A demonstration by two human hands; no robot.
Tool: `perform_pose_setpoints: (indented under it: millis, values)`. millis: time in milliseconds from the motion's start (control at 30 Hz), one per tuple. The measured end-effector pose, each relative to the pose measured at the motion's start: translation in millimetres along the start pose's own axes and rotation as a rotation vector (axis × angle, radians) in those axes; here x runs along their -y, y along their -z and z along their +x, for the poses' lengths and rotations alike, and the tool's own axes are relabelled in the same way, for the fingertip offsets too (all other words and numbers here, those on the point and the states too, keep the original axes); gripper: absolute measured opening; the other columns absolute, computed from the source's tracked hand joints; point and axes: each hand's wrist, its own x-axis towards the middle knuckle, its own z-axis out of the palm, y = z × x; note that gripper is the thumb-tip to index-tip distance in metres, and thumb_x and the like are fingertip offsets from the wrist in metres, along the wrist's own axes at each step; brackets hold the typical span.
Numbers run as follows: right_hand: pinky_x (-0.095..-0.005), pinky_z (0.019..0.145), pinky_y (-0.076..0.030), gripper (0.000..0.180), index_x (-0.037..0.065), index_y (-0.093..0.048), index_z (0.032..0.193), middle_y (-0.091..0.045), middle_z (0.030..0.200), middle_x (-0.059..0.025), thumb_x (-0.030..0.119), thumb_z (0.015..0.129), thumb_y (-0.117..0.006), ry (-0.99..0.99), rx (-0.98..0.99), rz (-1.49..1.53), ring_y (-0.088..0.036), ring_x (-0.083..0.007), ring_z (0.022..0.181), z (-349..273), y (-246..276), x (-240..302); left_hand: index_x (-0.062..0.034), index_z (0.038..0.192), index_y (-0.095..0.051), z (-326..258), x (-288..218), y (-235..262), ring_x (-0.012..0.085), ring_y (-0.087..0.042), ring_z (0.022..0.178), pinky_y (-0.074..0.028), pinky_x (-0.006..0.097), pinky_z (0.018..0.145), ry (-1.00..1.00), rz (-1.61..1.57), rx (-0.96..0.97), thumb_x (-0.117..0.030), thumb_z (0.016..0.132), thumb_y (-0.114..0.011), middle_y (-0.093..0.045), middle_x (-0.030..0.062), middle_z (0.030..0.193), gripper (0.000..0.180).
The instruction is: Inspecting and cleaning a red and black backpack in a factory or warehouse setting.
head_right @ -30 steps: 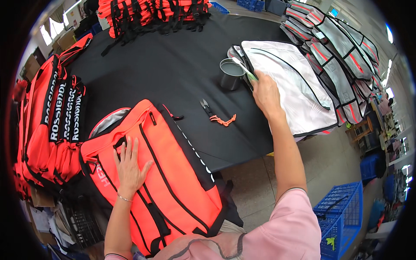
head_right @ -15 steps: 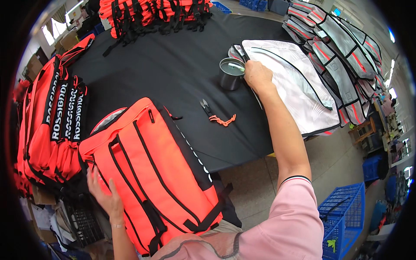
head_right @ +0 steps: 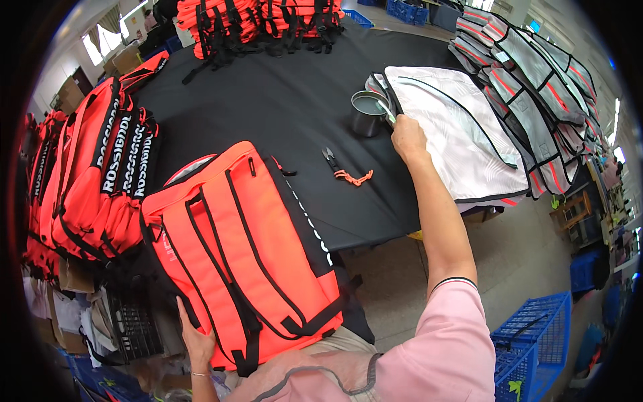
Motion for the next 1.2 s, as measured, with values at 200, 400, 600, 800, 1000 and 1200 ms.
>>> perform_pose_setpoints:
  millis: [200, 400, 600, 800, 1000, 1200]
  values:
    - [-0.055, 0.083, -0.05, 0.023, 0.0, -0.066, 0.095, -0.066, 0.091, -0.031, 0.02, 0.094, -0.053, -0.008, -0.06, 0.1, -0.063, -0.0493, 0.093, -8.8, -3.9, -12.0, -0.0014, 0.148, -0.035, 27.0, -5.6, 55.8, 0.0308, -0.05, 0.13, -0.039, 0.038, 0.11, -0.207, -0.251, 0.134, 0.006, 0.068, -0.07, -0.049, 0.0211, 0.143, 0.088]
    - [-0.0515, 0.082, -0.05, 0.023, 0.0, -0.069, 0.095, -0.067, 0.091, -0.0283, 0.02, 0.093, -0.056, 0.026, -0.156, 0.155, -0.064, -0.0467, 0.091, -10.4, -0.1, -5.4, -0.0039, 0.146, -0.04, 72.9, 18.0, 90.4, 0.0243, -0.052, 0.128, -0.04, 0.035, 0.108, -0.15, -0.34, 0.335, 0.006, 0.07, -0.071, -0.053, 0.0157, 0.14, 0.083]
    - [-0.0471, 0.082, -0.051, 0.023, 0.0, -0.069, 0.098, -0.069, 0.091, -0.0261, 0.019, 0.093, -0.058, 0.047, -0.08, 0.132, -0.066, -0.0434, 0.089, -19.4, 7.3, -4.8, -0.0216, 0.126, -0.064, 112.4, -54.6, 122.6, 0.029, -0.068, 0.086, -0.056, 0.043, 0.076, -0.254, 1.159, 0.543, -0.048, 0.066, -0.081, -0.068, 0.0101, 0.1, 0.067]
    - [-0.0296, 0.06, -0.048, 0.024, 0.003, -0.071, 0.103, -0.072, 0.08, -0.0096, 0.023, 0.094, -0.061, 0.097, 0.101, 0.573, -0.063, -0.0144, 0.064, -45.8, 32.9, 66.6, -0.0076, 0.123, -0.062, 187.8, -191.7, 47.4, 0.0314, -0.061, 0.109, -0.049, 0.042, 0.093, -0.822, 0.185, -0.052, -0.034, 0.086, -0.071, -0.064, 0.0147, 0.118, 0.046]
    - [-0.0228, 0.064, -0.047, 0.016, 0.0, -0.069, 0.104, -0.066, 0.078, -0.0026, 0.011, 0.093, -0.063, 0.221, 0.383, 0.784, -0.061, -0.0063, 0.073, -71.2, 34.6, 129.6, -0.0046, 0.148, -0.035, 194.2, -142.7, -106.0, 0.0371, -0.033, 0.141, -0.032, 0.053, 0.112, -0.73, 0.427, 0.052, -0.048, 0.092, -0.06, -0.037, 0.0172, 0.152, 0.075]
    - [-0.0233, 0.066, -0.046, 0.018, 0.002, -0.07, 0.106, -0.062, 0.083, -0.0026, 0.008, 0.091, -0.065, 0.32, 0.566, 0.749, -0.057, -0.01, 0.071, -80.3, 18.2, 139.2, -0.0011, 0.134, -0.055, 162.1, -113.0, -119.4, 0.037, -0.039, 0.137, -0.034, 0.051, 0.112, -0.732, 0.171, -0.019, -0.032, 0.09, -0.065, -0.05, 0.0162, 0.142, 0.055]
